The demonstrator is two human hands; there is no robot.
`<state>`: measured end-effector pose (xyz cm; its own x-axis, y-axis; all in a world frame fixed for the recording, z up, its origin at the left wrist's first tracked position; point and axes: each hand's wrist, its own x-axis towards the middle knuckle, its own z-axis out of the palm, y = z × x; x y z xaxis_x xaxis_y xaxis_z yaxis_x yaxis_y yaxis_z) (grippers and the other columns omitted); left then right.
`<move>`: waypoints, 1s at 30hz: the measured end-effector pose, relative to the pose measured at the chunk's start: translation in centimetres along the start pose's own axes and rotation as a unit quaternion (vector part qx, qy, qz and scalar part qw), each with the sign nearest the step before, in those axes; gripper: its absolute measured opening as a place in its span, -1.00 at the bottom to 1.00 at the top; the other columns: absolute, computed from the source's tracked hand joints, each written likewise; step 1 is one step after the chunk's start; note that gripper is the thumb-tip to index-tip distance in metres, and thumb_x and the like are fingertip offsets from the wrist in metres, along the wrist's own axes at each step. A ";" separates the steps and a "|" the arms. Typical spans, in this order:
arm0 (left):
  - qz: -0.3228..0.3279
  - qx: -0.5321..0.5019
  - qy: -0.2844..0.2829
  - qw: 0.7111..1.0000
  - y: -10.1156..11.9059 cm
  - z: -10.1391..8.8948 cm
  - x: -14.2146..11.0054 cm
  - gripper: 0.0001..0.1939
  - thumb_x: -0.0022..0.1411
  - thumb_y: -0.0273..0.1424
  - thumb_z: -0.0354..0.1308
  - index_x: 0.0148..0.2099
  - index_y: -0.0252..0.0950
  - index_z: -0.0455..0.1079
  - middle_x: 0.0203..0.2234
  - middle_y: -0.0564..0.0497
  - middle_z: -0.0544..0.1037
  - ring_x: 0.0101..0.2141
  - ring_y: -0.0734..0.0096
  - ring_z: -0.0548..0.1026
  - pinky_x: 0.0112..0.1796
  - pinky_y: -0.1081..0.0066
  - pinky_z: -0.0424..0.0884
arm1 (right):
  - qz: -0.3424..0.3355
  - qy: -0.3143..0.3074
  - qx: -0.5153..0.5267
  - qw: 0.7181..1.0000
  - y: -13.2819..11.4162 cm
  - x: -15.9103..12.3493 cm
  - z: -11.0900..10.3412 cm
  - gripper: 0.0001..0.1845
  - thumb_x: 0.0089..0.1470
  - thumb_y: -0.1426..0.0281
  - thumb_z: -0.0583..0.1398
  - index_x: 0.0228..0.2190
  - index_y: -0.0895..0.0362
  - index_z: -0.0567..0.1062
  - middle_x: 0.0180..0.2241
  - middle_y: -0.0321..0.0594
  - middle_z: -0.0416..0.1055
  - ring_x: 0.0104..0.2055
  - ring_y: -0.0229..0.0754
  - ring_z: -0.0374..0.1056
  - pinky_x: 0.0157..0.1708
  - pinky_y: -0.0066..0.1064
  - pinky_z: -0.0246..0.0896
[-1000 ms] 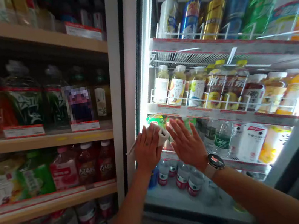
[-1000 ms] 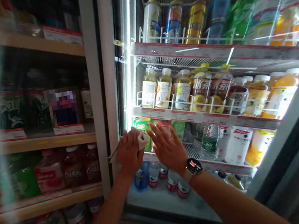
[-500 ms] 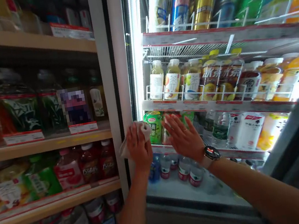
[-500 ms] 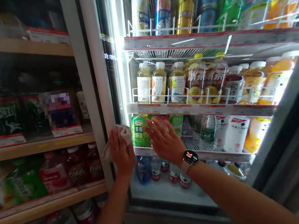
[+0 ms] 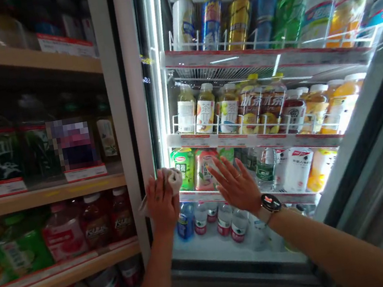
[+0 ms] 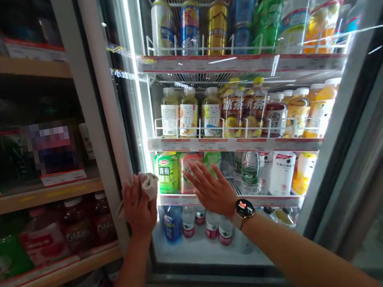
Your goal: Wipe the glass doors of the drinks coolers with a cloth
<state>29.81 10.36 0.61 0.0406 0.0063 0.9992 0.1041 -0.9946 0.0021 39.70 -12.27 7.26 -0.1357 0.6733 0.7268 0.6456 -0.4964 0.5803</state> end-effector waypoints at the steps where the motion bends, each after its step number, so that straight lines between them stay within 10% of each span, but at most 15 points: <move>1: -0.020 -0.002 0.012 1.000 0.3 0.3 -0.1 -0.34 0.35 -0.41 0.01 0.41 -0.18 -0.10 0.35 -0.11 0.03 0.35 0.13 -0.09 0.29 0.07 0.01 | 0.000 0.001 -0.001 1.000 -0.1 -0.1 0.2 -0.30 0.24 0.34 0.06 0.33 0.16 -0.03 0.34 -0.05 0.02 0.42 -0.04 -0.22 0.37 -0.02 -0.46; 9: 0.104 -0.026 -0.078 0.991 5.3 2.0 -2.2 -0.39 0.32 -0.45 0.05 0.35 -0.01 0.07 0.29 0.00 0.22 0.33 0.13 0.03 0.29 0.04 0.01 | 0.003 0.024 0.010 1.000 -0.2 0.0 0.3 -0.27 0.22 0.41 0.02 0.34 0.16 -0.11 0.32 -0.06 0.06 0.40 -0.06 -0.12 0.36 -0.04 -0.41; 17: -0.035 0.033 -0.031 0.998 -0.3 -0.1 1.3 -0.33 0.34 -0.33 0.02 0.41 -0.13 -0.10 0.37 -0.09 -0.05 0.36 0.02 -0.17 0.30 -0.12 -0.14 | 0.007 0.021 0.020 1.000 -0.2 0.1 0.3 -0.26 0.24 0.36 0.05 0.34 0.15 -0.13 0.34 -0.08 0.03 0.38 -0.05 -0.08 0.34 -0.06 -0.29; 30: 0.117 0.022 -0.110 0.987 -0.1 -0.9 1.8 -0.32 0.34 -0.36 0.03 0.42 -0.14 -0.12 0.38 -0.12 -0.10 0.34 0.08 -0.01 0.22 0.16 0.15 | 0.002 0.018 0.028 0.999 -0.1 0.0 0.4 -0.28 0.25 0.36 0.04 0.34 0.15 -0.11 0.34 -0.07 -0.01 0.39 -0.03 -0.11 0.34 -0.02 -0.25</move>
<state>29.02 10.34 2.45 0.2832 -0.1953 0.9390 0.1084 -0.9662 -0.2337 39.94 -11.97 7.04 -0.1598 0.6510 0.7420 0.6877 -0.4659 0.5568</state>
